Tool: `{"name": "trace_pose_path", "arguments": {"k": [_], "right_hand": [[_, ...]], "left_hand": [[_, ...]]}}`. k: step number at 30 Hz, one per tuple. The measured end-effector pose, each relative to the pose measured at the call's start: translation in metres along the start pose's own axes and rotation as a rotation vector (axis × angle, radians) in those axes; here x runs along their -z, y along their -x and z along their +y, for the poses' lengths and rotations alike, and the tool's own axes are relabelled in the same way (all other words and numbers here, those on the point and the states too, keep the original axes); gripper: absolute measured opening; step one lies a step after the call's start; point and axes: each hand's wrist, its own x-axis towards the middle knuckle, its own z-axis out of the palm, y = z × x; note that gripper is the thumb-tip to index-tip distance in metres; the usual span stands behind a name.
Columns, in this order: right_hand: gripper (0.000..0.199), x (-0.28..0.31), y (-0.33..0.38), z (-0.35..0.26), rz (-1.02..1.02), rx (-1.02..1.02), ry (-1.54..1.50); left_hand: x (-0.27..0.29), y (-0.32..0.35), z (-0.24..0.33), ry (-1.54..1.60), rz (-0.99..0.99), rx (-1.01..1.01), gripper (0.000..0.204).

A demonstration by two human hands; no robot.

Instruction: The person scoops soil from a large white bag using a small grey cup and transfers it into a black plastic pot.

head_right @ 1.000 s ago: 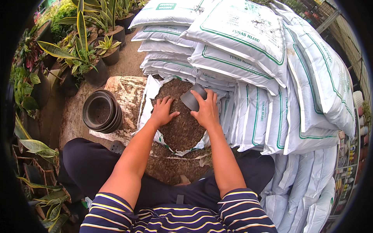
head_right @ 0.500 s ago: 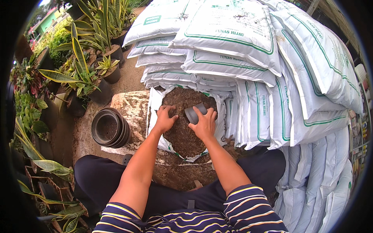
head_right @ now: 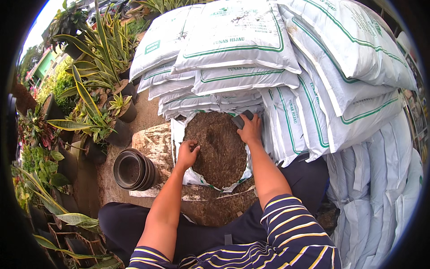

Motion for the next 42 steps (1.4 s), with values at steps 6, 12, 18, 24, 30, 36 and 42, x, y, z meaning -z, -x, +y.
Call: {"name": "trace_pose_path", "arguments": {"k": [6,12,18,24,30,36,42], "right_hand": [[0.082,-0.015,0.032,-0.012,-0.093,-0.018,-0.163],[0.084,0.016,0.041,-0.038,-0.182,0.237,-0.184],[0.087,0.057,0.044,-0.071,-0.139,0.501,-0.139],[0.082,0.092,0.044,-0.087,-0.013,0.564,-0.163],[0.074,0.067,0.075,-0.088,-0.004,0.555,-0.17],[0.078,0.023,0.094,-0.072,-0.068,0.532,-0.055],[0.071,0.013,0.058,-0.044,0.008,0.309,-0.156]], "left_hand": [[0.004,-0.001,-0.007,0.019,-0.009,0.025,0.032],[-0.001,-0.004,0.01,0.004,0.068,-0.015,0.03],[0.001,-0.005,0.018,-0.005,0.069,0.051,0.03],[0.001,-0.005,0.024,0.044,0.071,0.063,0.027],[0.004,-0.004,0.022,0.009,0.102,0.068,0.023],[0.001,-0.006,0.029,0.011,0.12,0.107,0.019],[-0.001,-0.008,0.025,0.093,-0.022,0.07,0.023]]}}
